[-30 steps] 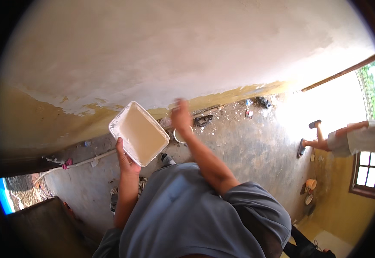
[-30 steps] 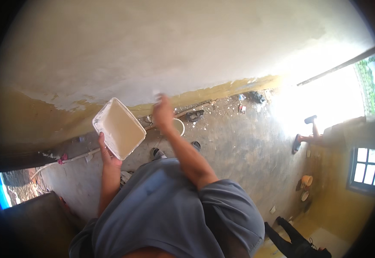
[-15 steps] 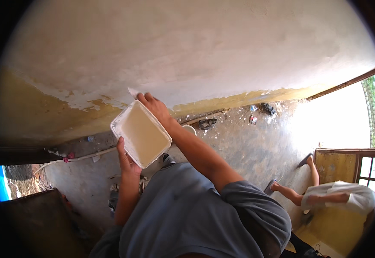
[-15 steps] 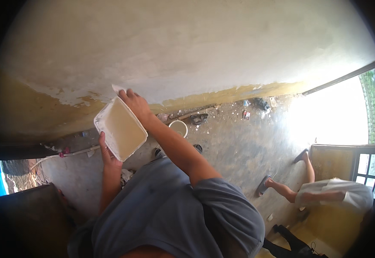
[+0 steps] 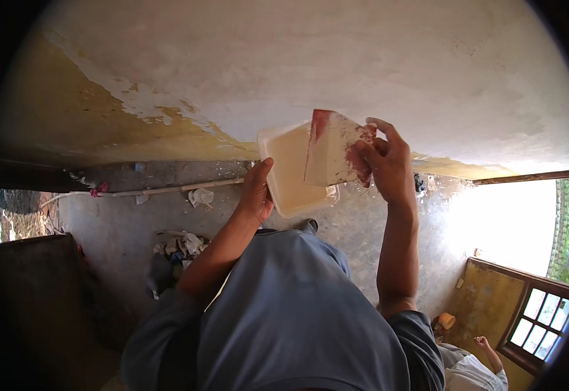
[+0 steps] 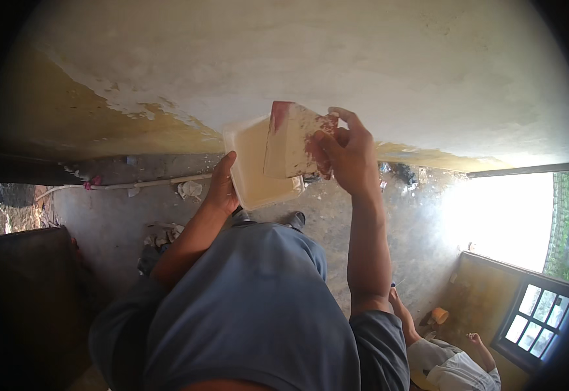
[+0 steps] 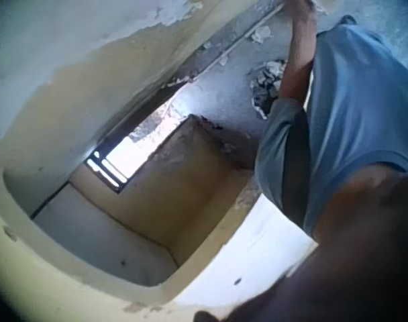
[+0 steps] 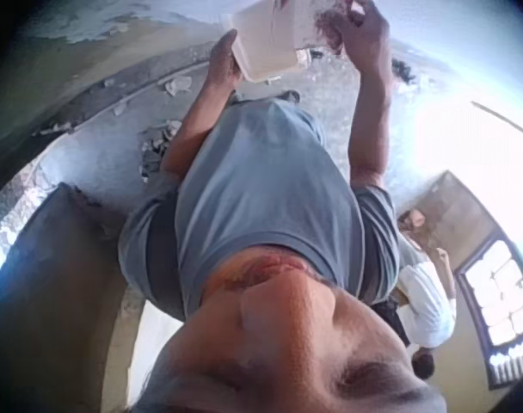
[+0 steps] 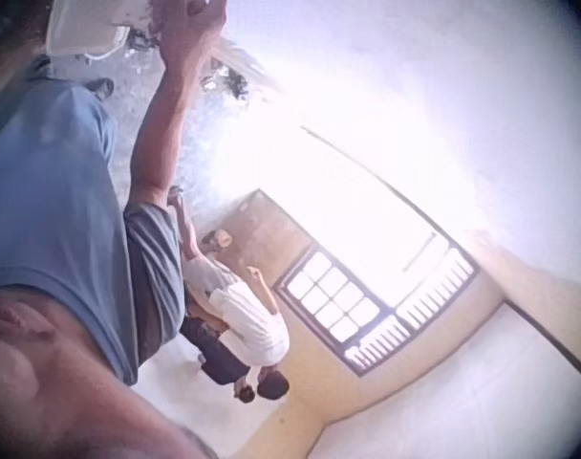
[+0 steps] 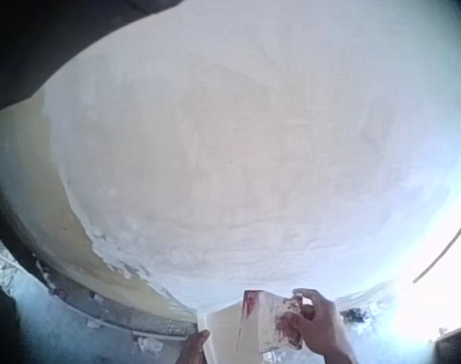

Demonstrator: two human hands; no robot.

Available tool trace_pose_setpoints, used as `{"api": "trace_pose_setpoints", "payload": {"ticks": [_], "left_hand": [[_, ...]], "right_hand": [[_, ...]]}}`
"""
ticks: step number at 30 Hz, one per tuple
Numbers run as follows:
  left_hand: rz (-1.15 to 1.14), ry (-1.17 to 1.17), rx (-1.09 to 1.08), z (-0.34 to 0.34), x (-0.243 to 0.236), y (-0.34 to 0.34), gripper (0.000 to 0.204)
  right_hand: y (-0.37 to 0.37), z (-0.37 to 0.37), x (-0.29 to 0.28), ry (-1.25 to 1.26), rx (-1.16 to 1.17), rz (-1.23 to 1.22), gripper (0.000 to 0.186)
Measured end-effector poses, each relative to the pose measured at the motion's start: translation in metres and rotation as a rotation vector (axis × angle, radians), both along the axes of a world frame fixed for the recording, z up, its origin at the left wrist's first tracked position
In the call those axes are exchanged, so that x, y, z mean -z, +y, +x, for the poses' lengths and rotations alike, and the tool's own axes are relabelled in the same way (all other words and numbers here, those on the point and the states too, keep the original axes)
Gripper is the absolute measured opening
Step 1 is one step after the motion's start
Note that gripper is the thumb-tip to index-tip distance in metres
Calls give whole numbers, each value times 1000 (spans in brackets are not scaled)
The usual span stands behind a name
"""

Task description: The person applies plaster to a wall using a putty knife and a plastic tray.

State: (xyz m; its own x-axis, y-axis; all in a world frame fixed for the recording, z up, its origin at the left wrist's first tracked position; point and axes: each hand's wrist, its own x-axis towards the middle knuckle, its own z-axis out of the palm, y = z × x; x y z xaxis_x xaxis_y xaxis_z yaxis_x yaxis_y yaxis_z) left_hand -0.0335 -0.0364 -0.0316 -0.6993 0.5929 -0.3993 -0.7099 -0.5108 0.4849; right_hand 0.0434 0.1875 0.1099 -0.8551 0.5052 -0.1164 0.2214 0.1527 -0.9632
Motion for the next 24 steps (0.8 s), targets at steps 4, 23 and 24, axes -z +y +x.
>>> {"api": "trace_pose_setpoints", "payload": {"ticks": [4,23,24], "left_hand": [[8,86,110,-3,0,18,54],[-165,172,209,-2,-8,49,46],[-165,171,210,-3,-8,50,46]], "right_hand": [[-17,-7,18,-206,-48,286,57],[-18,-8,44,-198,-131,389,53],[-20,-8,49,-142,-121,495,50]]}}
